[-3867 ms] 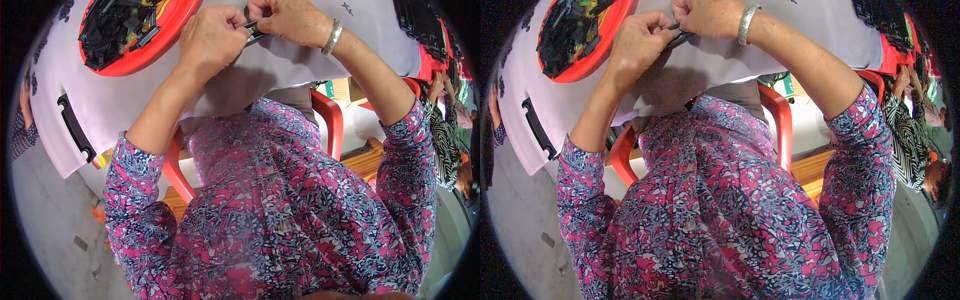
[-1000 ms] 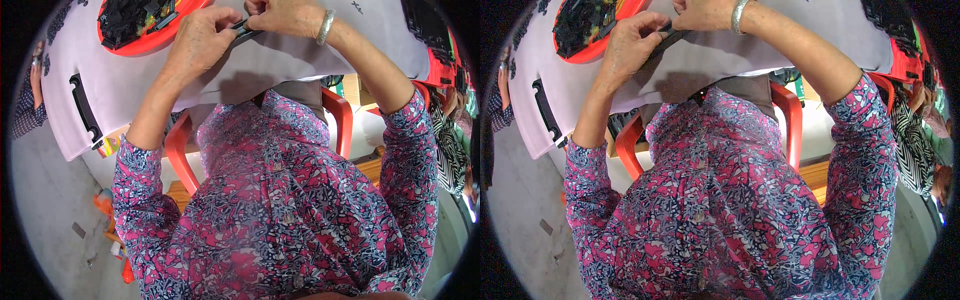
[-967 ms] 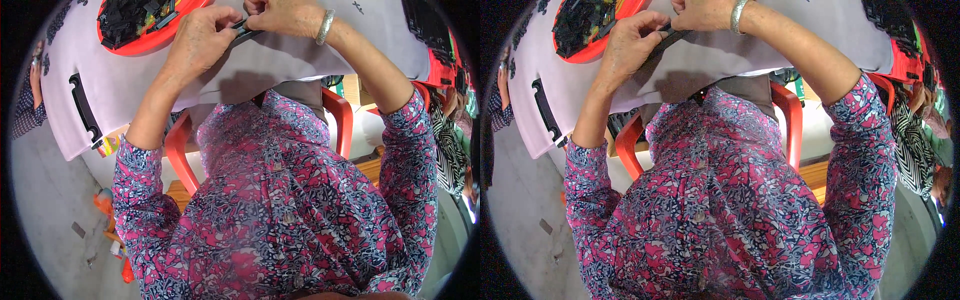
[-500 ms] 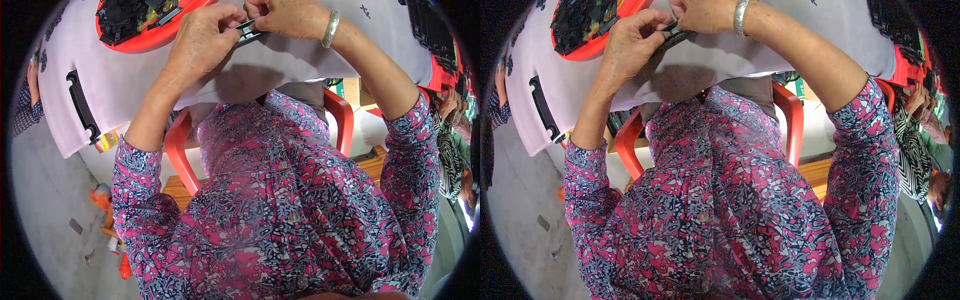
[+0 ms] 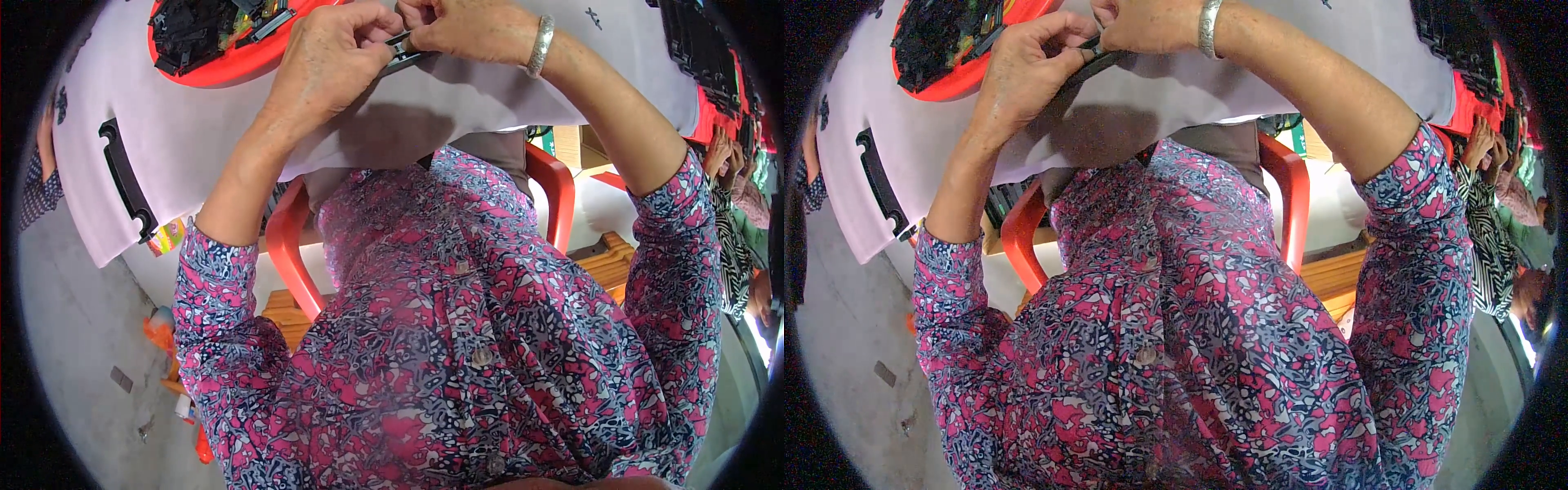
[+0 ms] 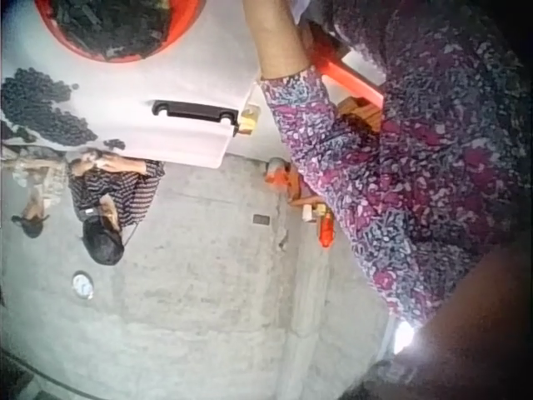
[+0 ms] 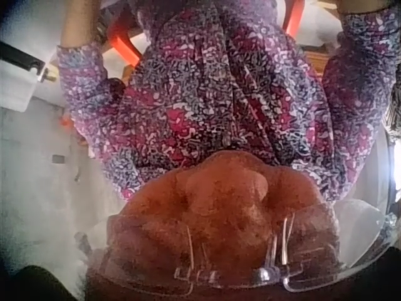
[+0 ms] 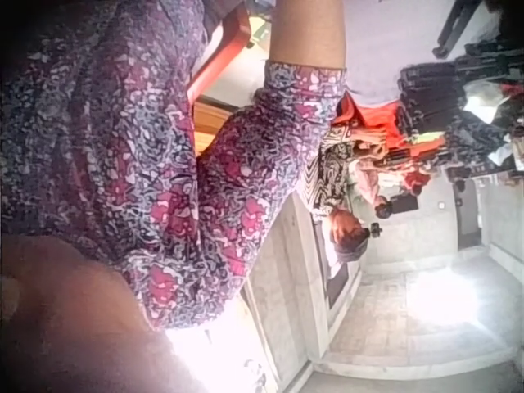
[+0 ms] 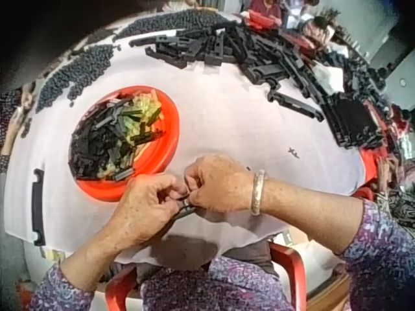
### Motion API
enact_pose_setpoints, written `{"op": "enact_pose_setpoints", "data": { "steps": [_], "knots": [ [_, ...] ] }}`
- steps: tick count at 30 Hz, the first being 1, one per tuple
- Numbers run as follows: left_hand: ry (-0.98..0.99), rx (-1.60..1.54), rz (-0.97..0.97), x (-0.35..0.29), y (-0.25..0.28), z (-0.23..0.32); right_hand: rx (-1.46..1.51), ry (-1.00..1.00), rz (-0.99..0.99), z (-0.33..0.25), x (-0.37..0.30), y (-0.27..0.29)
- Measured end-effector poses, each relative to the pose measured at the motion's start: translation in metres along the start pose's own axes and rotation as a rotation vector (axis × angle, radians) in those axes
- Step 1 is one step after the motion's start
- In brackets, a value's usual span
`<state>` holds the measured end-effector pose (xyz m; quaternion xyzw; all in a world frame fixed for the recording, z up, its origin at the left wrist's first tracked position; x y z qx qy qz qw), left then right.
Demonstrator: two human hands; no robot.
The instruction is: The person assembles spirit levels by hand, picking up plastic level frames, fitting spirit level vials into the frames, and pressing the parts together.
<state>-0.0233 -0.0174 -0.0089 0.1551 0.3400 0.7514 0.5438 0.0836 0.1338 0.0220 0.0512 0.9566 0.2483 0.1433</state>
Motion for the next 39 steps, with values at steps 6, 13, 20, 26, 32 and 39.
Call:
{"op": "enact_pose_setpoints", "data": {
  "steps": [6, 13, 20, 26, 32, 39],
  "knots": [
    [0.013, -0.027, 0.042, -0.002, -0.004, -0.002, 0.049, -0.031, -0.004, 0.003, 0.002, -0.005],
    [0.097, 0.031, 0.037, -0.006, -0.004, 0.005, 0.022, 0.015, 0.075, 0.003, -0.003, -0.009],
    [0.057, 0.025, 0.035, -0.007, -0.003, 0.008, 0.134, -0.207, -0.071, -0.010, -0.003, -0.010],
    [0.046, 0.059, 0.033, -0.007, -0.004, 0.010, -0.003, -0.018, 0.106, 0.028, 0.006, -0.026],
    [0.022, 0.073, 0.050, -0.010, -0.002, 0.010, 0.082, -0.086, 0.084, -0.009, -0.009, -0.013],
    [0.037, 0.152, 0.014, -0.001, -0.004, 0.014, 0.052, -0.136, -0.009, 0.011, 0.006, -0.012]
  ]
}}
Point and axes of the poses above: each hand's wrist, its own x-axis towards the middle knuckle, its own y-axis out of the back of the hand, z = x × y, the point moved 3 cm from there along x, towards the middle knuckle, and after that the axes turned 14 degrees about x, right-handed, at the moved point
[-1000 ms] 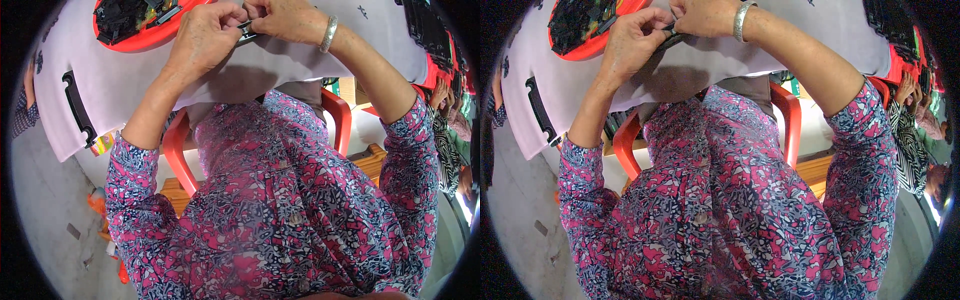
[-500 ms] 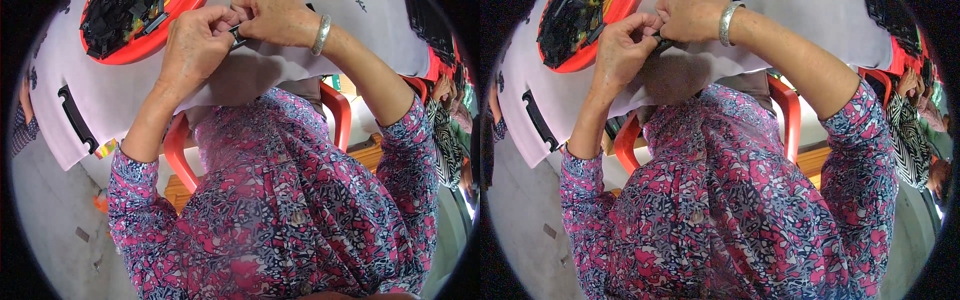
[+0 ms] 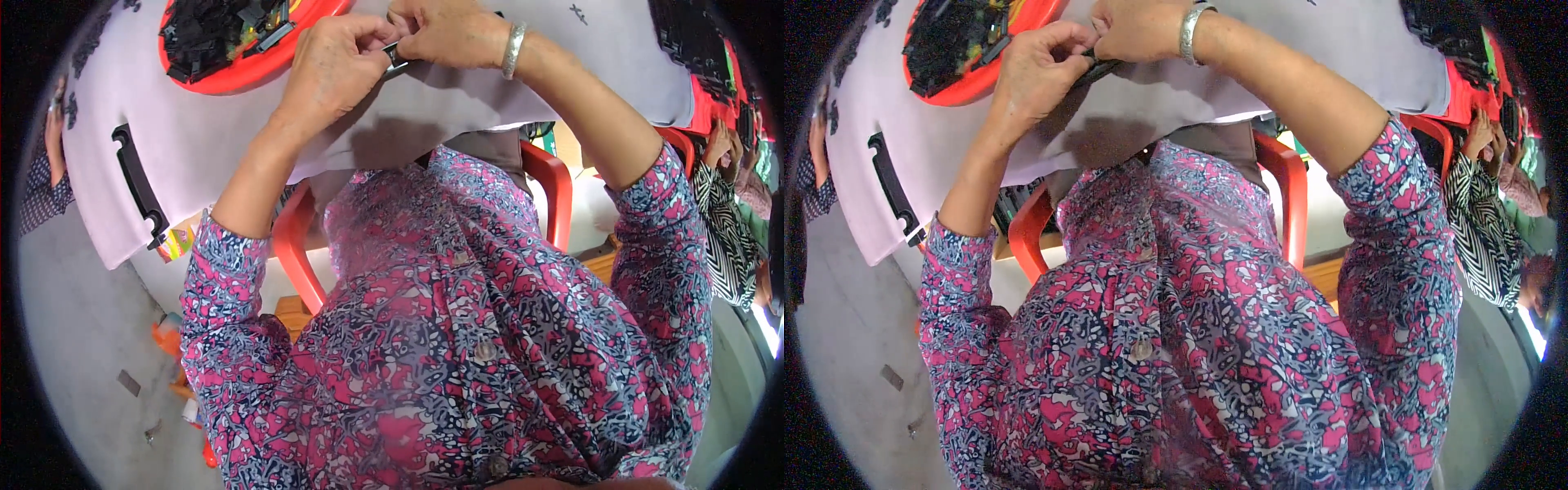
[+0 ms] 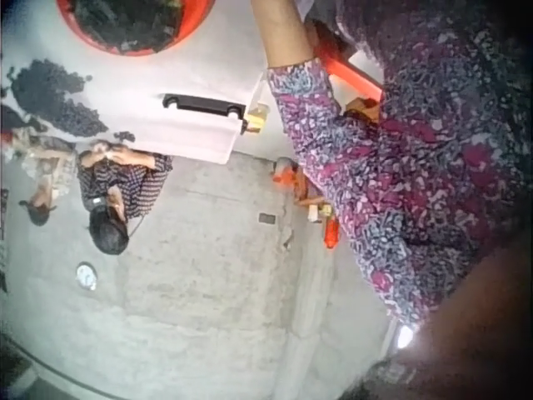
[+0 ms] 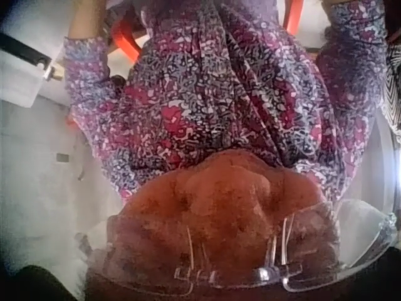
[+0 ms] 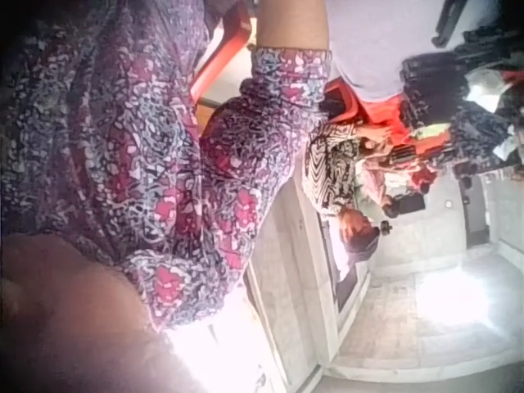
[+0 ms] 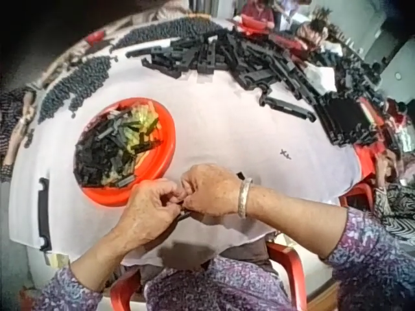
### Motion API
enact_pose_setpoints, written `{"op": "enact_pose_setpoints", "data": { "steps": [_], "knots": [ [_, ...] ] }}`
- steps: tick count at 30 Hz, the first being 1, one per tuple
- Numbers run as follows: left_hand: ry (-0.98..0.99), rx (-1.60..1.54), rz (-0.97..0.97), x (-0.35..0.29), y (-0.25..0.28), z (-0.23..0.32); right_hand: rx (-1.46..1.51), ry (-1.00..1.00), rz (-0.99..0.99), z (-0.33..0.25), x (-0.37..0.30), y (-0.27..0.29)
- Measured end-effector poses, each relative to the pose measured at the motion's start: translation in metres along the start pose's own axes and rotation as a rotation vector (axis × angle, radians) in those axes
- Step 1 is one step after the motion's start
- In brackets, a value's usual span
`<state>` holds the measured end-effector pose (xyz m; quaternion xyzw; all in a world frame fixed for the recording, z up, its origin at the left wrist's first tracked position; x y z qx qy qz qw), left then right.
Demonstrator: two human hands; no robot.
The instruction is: The person assembles spirit levels by hand, picking up plastic level frames, fitting spirit level vials into the frames, and pressing the parts together.
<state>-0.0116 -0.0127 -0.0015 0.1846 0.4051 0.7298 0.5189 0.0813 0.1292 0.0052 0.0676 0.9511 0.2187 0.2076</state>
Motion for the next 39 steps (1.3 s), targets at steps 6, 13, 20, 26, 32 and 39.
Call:
{"op": "enact_pose_setpoints", "data": {
  "steps": [6, 13, 20, 26, 32, 39],
  "knots": [
    [-0.060, -0.014, 0.060, 0.005, 0.009, 0.001, -0.002, 0.124, -0.043, 0.008, 0.019, 0.007],
    [-0.108, 0.001, 0.088, 0.007, 0.014, -0.001, 0.319, 0.385, -0.093, 0.012, -0.006, 0.045],
    [-0.096, 0.022, 0.186, 0.013, 0.017, 0.027, 0.226, 0.251, -0.025, 0.026, -0.002, 0.037],
    [-0.081, -0.018, 0.220, 0.009, 0.021, 0.036, 0.310, 0.183, -0.003, 0.013, -0.006, 0.032],
    [0.031, -0.091, 0.152, 0.008, 0.024, 0.041, 0.299, 0.214, -0.008, 0.016, -0.009, 0.033],
    [0.060, -0.094, 0.103, 0.012, 0.019, 0.042, 0.381, 0.160, -0.053, 0.015, -0.015, 0.033]
  ]
}}
Point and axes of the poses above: each hand's wrist, its own x-axis towards the middle knuckle, its own y-axis out of the back of the hand, z = x × y, the point moved 3 cm from there along x, towards the middle knuckle, and after that the axes turned 14 degrees about x, right-handed, at the moved point
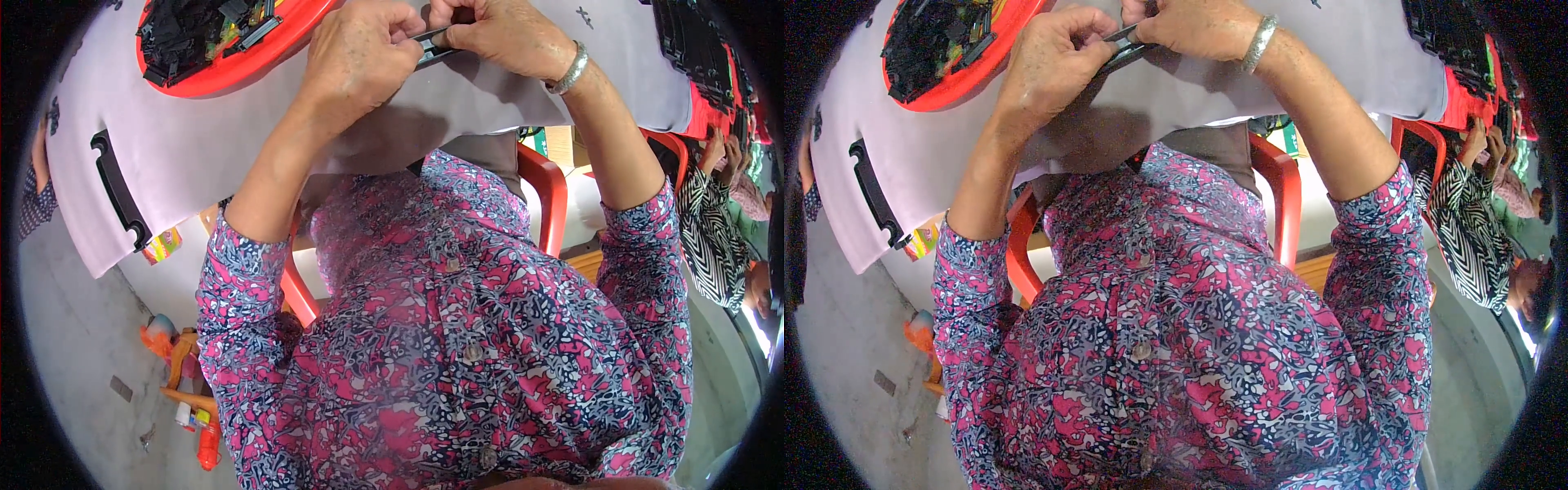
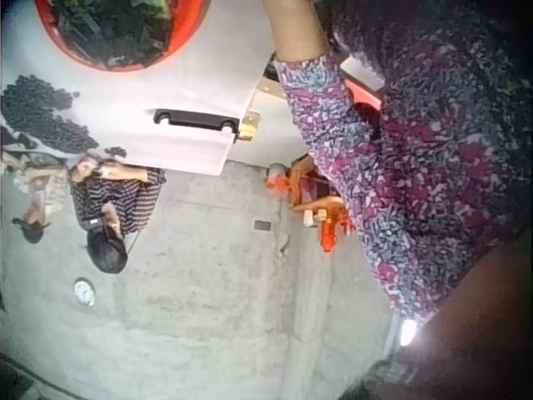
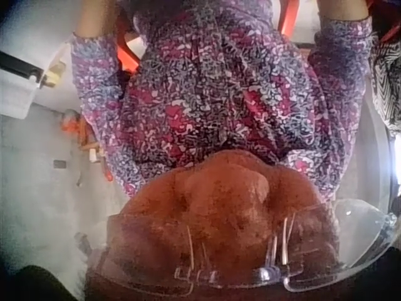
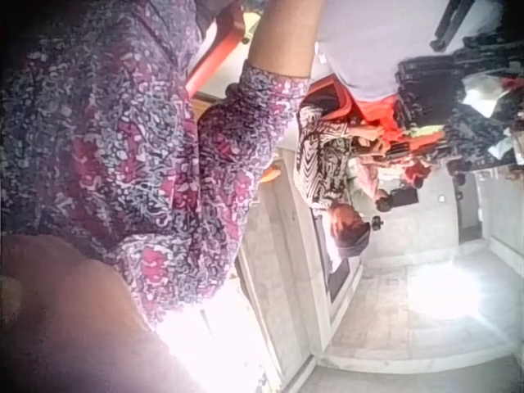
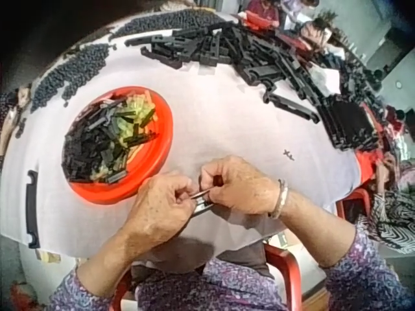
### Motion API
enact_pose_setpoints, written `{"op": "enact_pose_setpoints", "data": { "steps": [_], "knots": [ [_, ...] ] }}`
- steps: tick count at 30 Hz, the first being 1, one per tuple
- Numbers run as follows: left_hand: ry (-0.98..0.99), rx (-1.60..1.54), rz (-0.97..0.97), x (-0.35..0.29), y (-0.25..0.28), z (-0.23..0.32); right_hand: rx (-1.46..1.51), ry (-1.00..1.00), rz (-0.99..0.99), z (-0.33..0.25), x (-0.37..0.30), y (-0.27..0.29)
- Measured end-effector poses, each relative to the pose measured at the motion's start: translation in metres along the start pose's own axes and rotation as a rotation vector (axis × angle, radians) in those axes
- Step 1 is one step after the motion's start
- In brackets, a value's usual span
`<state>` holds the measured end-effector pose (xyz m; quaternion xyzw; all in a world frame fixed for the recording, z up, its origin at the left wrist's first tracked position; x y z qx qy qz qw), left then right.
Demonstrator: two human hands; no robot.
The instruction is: The person assembles spirit levels by hand, picking up plastic level frames, fitting spirit level vials into the frames, and pressing the parts together.
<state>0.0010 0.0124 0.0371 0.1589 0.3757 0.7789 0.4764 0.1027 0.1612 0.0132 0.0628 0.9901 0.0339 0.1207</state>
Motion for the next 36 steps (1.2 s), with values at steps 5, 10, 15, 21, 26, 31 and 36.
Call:
{"op": "enact_pose_setpoints", "data": {
  "steps": [5, 10, 15, 21, 26, 31, 36],
  "knots": [
    [-0.029, -0.033, 0.004, -0.002, 0.001, 0.004, 0.012, -0.027, 0.020, -0.001, -0.002, -0.002],
    [-0.007, -0.059, 0.007, -0.001, -0.004, 0.003, -0.069, 0.004, 0.046, -0.002, -0.004, -0.002],
    [0.033, -0.032, -0.029, -0.001, -0.006, 0.008, -0.056, -0.046, 0.078, 0.001, -0.007, -0.003],
    [0.035, 0.011, -0.060, -0.003, -0.012, 0.005, -0.050, -0.114, 0.108, -0.001, -0.013, -0.011],
    [0.168, -0.039, -0.150, -0.001, -0.020, 0.002, -0.203, -0.076, 0.106, 0.012, -0.006, -0.007],
    [0.217, 0.060, -0.130, 0.005, -0.010, -0.001, -0.201, -0.059, -0.002, 0.015, 0.012, -0.001],
    [-0.103, 0.154, 0.195, -0.001, -0.015, -0.013, 0.086, -0.077, -0.060, 0.002, 0.026, 0.008]
  ]
}}
Point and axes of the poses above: each hand's wrist, its own x-axis towards the middle knuckle, its own y-axis out of the back of the hand, z = x × y, the point moved 3 cm from there along x, towards the middle knuckle, and after that the axes turned 14 degrees about x, right-handed, at the moved point
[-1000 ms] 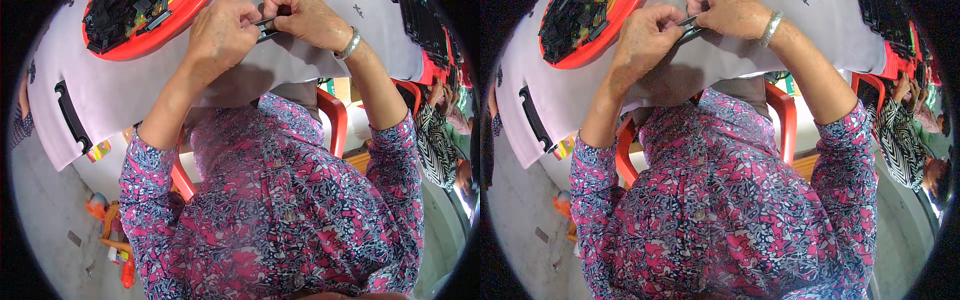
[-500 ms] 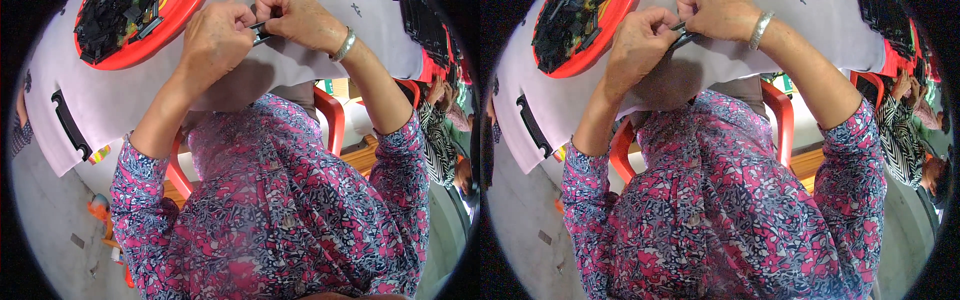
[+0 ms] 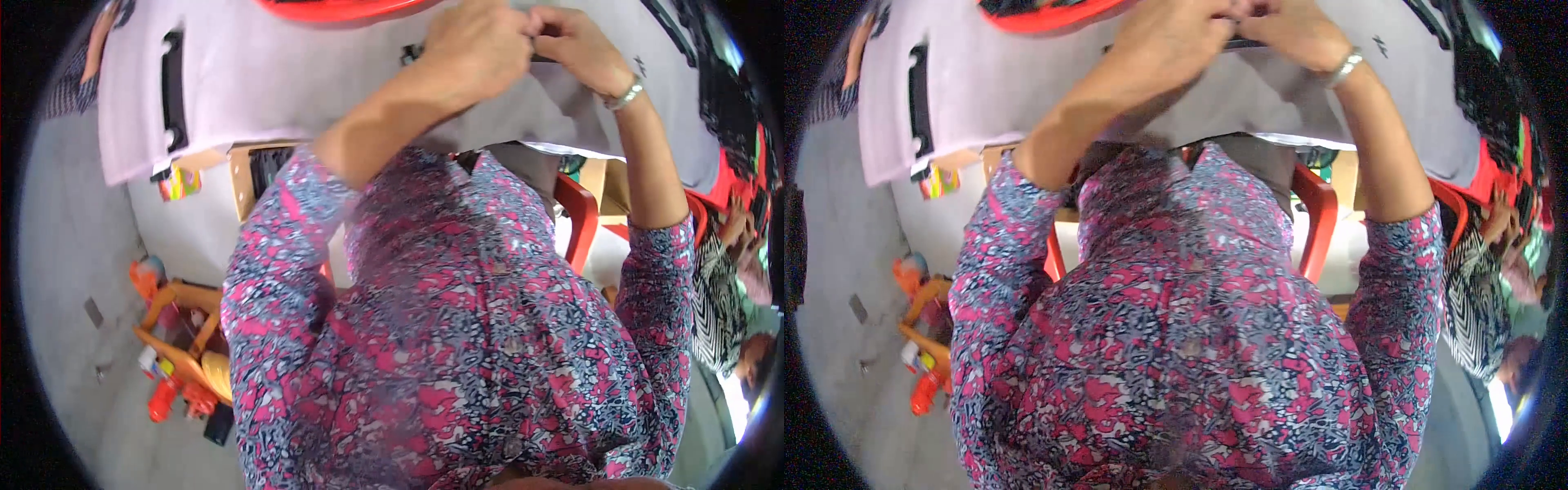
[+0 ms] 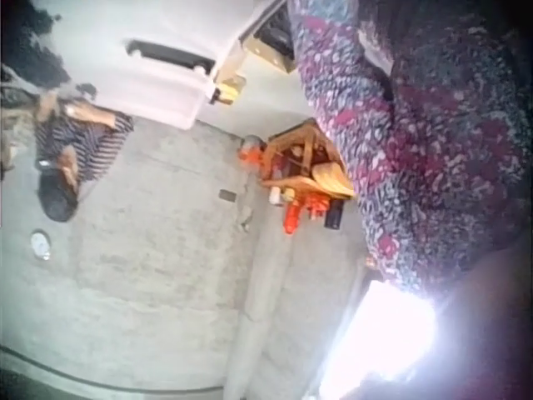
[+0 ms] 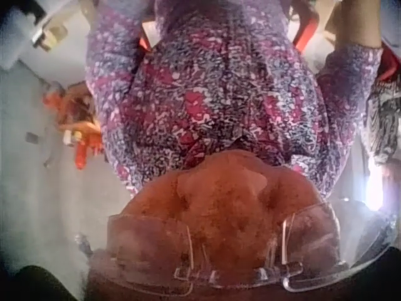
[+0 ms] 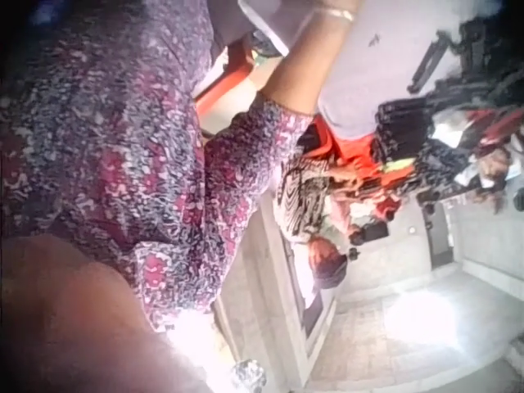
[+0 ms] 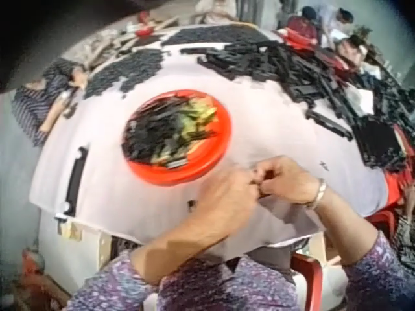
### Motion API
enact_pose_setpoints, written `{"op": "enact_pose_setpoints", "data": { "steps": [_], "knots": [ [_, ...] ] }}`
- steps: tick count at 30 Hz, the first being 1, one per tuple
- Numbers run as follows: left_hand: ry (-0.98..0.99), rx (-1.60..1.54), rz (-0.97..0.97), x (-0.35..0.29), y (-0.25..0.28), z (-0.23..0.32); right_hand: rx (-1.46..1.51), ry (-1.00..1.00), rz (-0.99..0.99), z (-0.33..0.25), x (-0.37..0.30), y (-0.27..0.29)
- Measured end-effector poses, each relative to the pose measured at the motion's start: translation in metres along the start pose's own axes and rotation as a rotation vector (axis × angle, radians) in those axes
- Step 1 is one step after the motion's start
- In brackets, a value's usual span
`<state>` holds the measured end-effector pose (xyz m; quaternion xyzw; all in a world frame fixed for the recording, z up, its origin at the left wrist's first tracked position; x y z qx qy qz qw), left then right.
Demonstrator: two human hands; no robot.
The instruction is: The person assembles spirit levels by hand, picking up plastic level frames, fitting spirit level vials into the frames, and pressing the parts together.
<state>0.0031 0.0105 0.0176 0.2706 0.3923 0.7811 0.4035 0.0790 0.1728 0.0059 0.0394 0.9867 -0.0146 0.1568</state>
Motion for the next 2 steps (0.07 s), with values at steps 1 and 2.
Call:
{"op": "enact_pose_setpoints", "data": {
  "steps": [1, 2],
  "knots": [
    [-0.047, -0.021, 0.053, -0.0035, 0.0026, 0.0048, -0.006, -0.001, -0.028, -0.0051, -0.0024, -0.0004],
    [-0.021, -0.015, 0.065, -0.0130, 0.0084, -0.0037, 0.051, -0.012, -0.040, -0.0097, -0.0039, -0.0013]
  ]
}}
Point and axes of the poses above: each hand's wrist, its own x-axis towards the middle knuckle, its own y-axis out of the back of the hand, z = x × y, the point moved 3 cm from there along x, towards the middle knuckle, and after that the axes turned 14 degrees about x, right-handed, at the moved point
